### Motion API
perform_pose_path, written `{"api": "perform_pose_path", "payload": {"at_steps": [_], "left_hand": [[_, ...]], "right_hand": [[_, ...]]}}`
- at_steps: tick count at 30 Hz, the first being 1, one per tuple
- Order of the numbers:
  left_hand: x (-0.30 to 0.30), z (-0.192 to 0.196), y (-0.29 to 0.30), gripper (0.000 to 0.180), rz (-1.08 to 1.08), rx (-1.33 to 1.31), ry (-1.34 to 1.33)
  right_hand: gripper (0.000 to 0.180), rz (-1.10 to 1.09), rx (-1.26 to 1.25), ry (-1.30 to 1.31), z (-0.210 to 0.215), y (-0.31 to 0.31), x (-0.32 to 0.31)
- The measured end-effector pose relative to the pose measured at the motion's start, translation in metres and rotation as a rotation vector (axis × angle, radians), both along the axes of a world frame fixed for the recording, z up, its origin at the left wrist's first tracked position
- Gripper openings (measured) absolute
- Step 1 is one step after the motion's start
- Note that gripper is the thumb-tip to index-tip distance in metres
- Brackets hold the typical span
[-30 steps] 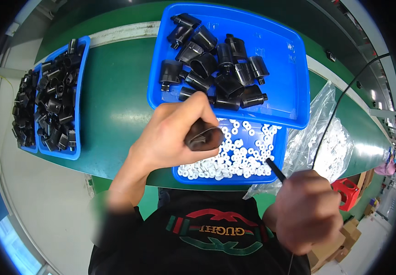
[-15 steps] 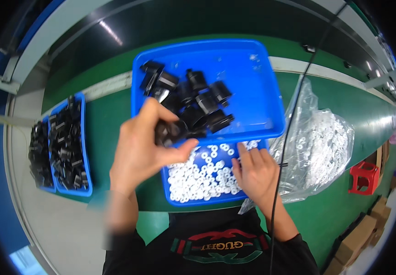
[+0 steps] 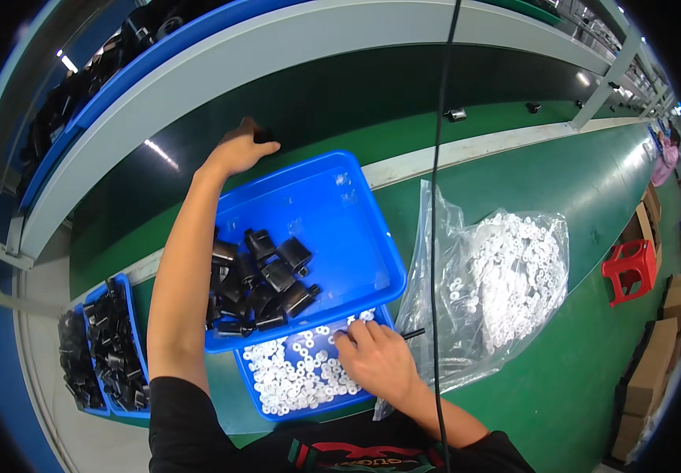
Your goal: The person repeatedly picks up black cylindrical plastic connectors and small white washers from blue trays. Using a thin black tool, they insert the washers into the connectors one by one. The assembled units are placed back into the tray.
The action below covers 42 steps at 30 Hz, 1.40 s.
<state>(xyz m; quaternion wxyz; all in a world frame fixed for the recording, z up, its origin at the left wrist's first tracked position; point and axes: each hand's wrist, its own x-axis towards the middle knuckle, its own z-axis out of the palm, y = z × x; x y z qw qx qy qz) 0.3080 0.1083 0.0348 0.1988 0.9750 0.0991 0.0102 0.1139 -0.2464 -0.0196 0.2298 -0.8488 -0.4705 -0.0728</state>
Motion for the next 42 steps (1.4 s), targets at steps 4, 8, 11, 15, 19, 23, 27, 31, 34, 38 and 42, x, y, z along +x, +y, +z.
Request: {"api": "perform_pose_path", "payload": {"at_steps": [4,8,11,15,19,23,27,31,34,38,42], "left_hand": [[0.024,-0.035,0.028,0.082,0.076,0.100,0.193],[0.022,-0.034,0.031,0.084,0.038,0.197,0.171],[0.009,-0.024,0.018,0.071,0.023,0.280,0.038],[-0.045,0.025,-0.057,0.048,-0.269,0.126,-0.109],[-0.111,0.039,-0.105,0.056,-0.434,0.215,0.212],[-0.137,0.031,-0.106,0.052,-0.374,0.150,0.259],[-0.146,0.032,-0.104,0.049,-0.406,0.129,0.180],[-0.155,0.022,-0.108,0.052,-0.418,0.130,0.104],[-0.157,0.015,-0.105,0.050,-0.430,0.174,-0.082],[-0.172,0.023,-0.104,0.050,-0.341,-0.148,-0.342],[-0.218,0.028,-0.114,0.058,-0.116,-1.262,-0.291]], "right_hand": [[0.013,0.011,-0.005,-0.006,0.005,-0.001,0.001],[0.012,0.024,0.016,-0.003,0.002,0.000,0.001],[0.011,0.025,0.018,0.003,0.002,0.000,0.000],[0.010,0.015,0.037,0.005,-0.003,-0.001,0.001],[0.011,0.021,0.028,0.012,-0.004,0.000,-0.001],[0.018,0.048,0.024,0.002,0.000,0.003,-0.003],[0.028,0.061,-0.003,0.004,0.000,0.000,-0.003],[0.035,0.073,-0.016,-0.036,0.004,-0.001,-0.003],[0.032,0.037,0.071,0.013,0.008,0.000,-0.003],[0.030,0.096,0.085,0.002,0.000,-0.004,-0.002],[0.028,0.141,0.121,0.032,0.001,-0.003,-0.003]]}}
